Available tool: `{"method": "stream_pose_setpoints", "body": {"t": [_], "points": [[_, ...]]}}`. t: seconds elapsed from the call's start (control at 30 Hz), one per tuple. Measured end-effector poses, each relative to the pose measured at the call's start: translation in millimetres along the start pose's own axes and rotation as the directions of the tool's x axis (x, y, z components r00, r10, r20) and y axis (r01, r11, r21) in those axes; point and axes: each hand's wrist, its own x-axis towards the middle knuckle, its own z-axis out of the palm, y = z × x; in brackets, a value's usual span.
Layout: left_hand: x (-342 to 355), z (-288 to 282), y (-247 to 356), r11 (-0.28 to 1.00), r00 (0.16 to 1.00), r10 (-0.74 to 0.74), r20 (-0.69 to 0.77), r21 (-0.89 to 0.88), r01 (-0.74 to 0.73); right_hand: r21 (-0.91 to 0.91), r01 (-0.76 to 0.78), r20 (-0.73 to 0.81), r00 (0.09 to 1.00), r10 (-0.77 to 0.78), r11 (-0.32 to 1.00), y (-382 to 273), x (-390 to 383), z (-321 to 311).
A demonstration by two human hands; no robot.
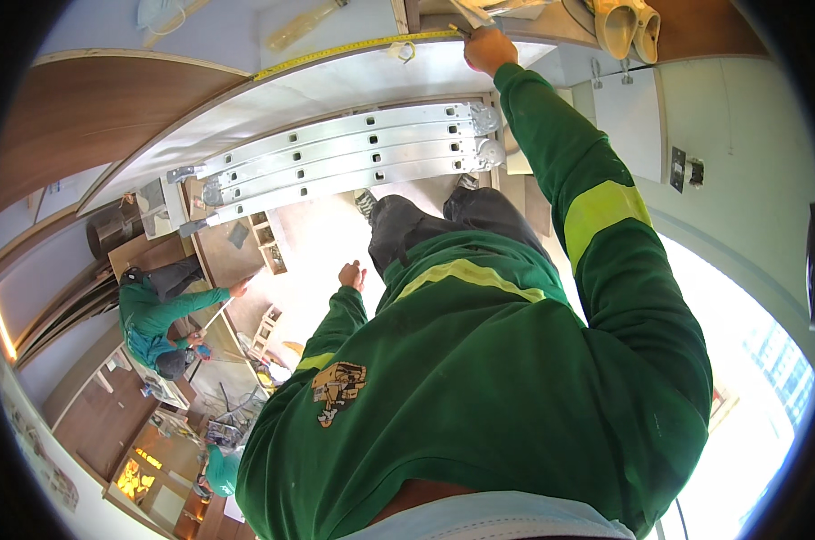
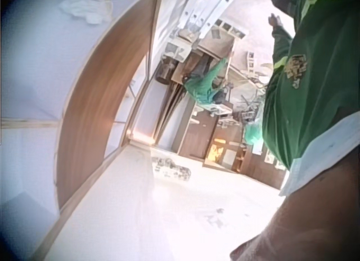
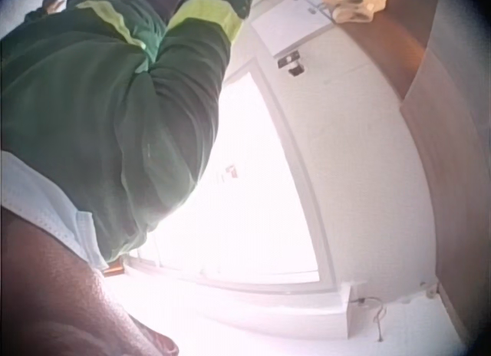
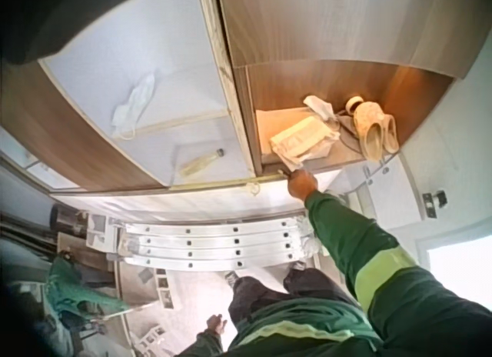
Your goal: The person measures the interior dimensions of a wall-mounted cabinet using a tape measure and records the values on a notepad. They measure the height, width, and depth of the cabinet compartments multiple times to ensure accuracy.
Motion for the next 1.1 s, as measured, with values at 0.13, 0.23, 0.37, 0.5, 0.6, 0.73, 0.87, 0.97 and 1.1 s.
{"method": "stream_pose_setpoints", "body": {"t": [0.13,0.23,0.37,0.5,0.6,0.73,0.87,0.97,1.1], "points": [[7,-13,-21,0.949,0.981,0.166,0.103,0.252,-0.187,-0.032,-0.009,0.058,0.998,0.011,0.999,-8,2,-8],[8,23,28,0.992,1.0,0.014,0.004,-0.122,-0.014,-0.034,0.038,-0.005,0.999,-0.038,0.999,-3,8,2],[-5,72,124,0.927,0.986,0.155,-0.062,-0.335,-0.167,-0.021,0.023,0.009,1.0,-0.023,1.0,-3,4,-3],[-2,101,175,0.899,0.947,0.32,-0.003,-0.313,-0.305,-0.025,0.054,0.03,0.998,-0.053,0.998,-4,6,-4],[-20,133,213,0.882,0.932,0.357,0.068,-0.352,-0.313,-0.045,0.085,-0.023,0.996,-0.086,0.995,-3,-1,-4],[-34,147,250,0.817,0.868,0.458,0.19,-0.475,-0.327,-0.143,0.45,0.052,0.893,-0.447,0.882,11,-16,4],[-55,143,275,0.748,0.873,0.435,0.221,-0.628,-0.214,0.168,0.469,0.329,0.803,-0.498,0.867,-30,-117,3],[-59,133,287,0.638,0.913,0.334,0.234,-0.769,-0.037,0.155,0.447,0.361,0.805,-0.472,0.881,-34,-182,34],[-55,132,289,0.751,0.915,0.248,0.318,-0.66,0.026,0.325,0.183,0.44,0.839,-0.32,0.928,11,-246,62]]}}
